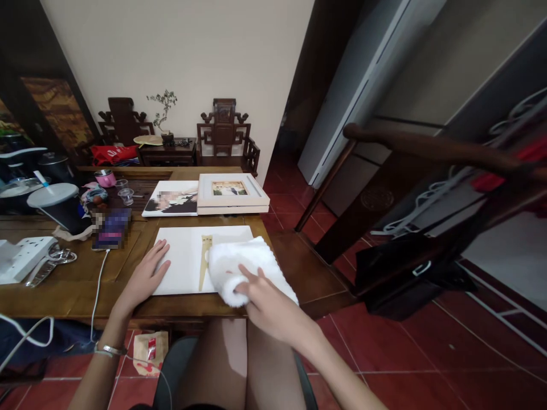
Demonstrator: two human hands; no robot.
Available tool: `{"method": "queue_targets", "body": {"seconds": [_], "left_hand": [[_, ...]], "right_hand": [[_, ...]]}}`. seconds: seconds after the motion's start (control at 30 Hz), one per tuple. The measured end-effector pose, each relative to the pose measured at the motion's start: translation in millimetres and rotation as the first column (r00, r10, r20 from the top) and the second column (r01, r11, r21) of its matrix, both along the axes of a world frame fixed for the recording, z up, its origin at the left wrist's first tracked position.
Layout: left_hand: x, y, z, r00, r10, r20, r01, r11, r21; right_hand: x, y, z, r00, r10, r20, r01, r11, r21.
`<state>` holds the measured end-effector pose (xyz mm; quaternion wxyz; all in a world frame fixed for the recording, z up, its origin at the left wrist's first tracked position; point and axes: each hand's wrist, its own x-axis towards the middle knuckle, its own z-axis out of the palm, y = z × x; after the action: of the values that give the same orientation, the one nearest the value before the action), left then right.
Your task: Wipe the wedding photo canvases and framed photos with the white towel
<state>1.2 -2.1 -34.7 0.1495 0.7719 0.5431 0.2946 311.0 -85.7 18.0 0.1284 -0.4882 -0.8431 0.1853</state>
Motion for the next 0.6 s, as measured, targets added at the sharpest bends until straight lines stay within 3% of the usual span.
{"method": "queue_targets", "body": {"seconds": [0.1, 0.2, 0.27, 0.37, 0.5, 0.6], "left_hand": [[0, 0, -1.3, 1.0, -0.006, 0.026, 0.005, 1.0, 0.011], [2, -2, 0.0, 0.993, 0.0, 0.122, 0.001, 1.0, -0.007], [3, -4, 2.9, 0.973, 0.028, 0.228, -0.021, 0.999, -0.034], [4, -8, 8.1, 0.923, 0.088, 0.375, -0.082, 0.996, -0.032], [5, -9, 10.7, 0.895, 0.129, 0.428, -0.123, 0.992, -0.041], [6, -7, 7.2, 0.946, 0.079, 0.313, -0.062, 0.996, -0.065]], "right_hand": [[-26, 35, 2.6, 0.996, -0.087, 0.007, 0.087, 0.996, -0.003], [-76, 67, 2.2, 0.991, -0.109, 0.074, 0.105, 0.993, 0.059], [-109, 72, -0.4, 0.989, -0.027, 0.145, 0.013, 0.996, 0.093], [-137, 52, -3.7, 0.966, 0.177, 0.19, -0.202, 0.972, 0.122], [-116, 15, 8.4, 0.916, 0.393, 0.082, -0.399, 0.912, 0.095], [-74, 8, 20.3, 0.923, 0.383, -0.03, -0.383, 0.924, 0.009]]}}
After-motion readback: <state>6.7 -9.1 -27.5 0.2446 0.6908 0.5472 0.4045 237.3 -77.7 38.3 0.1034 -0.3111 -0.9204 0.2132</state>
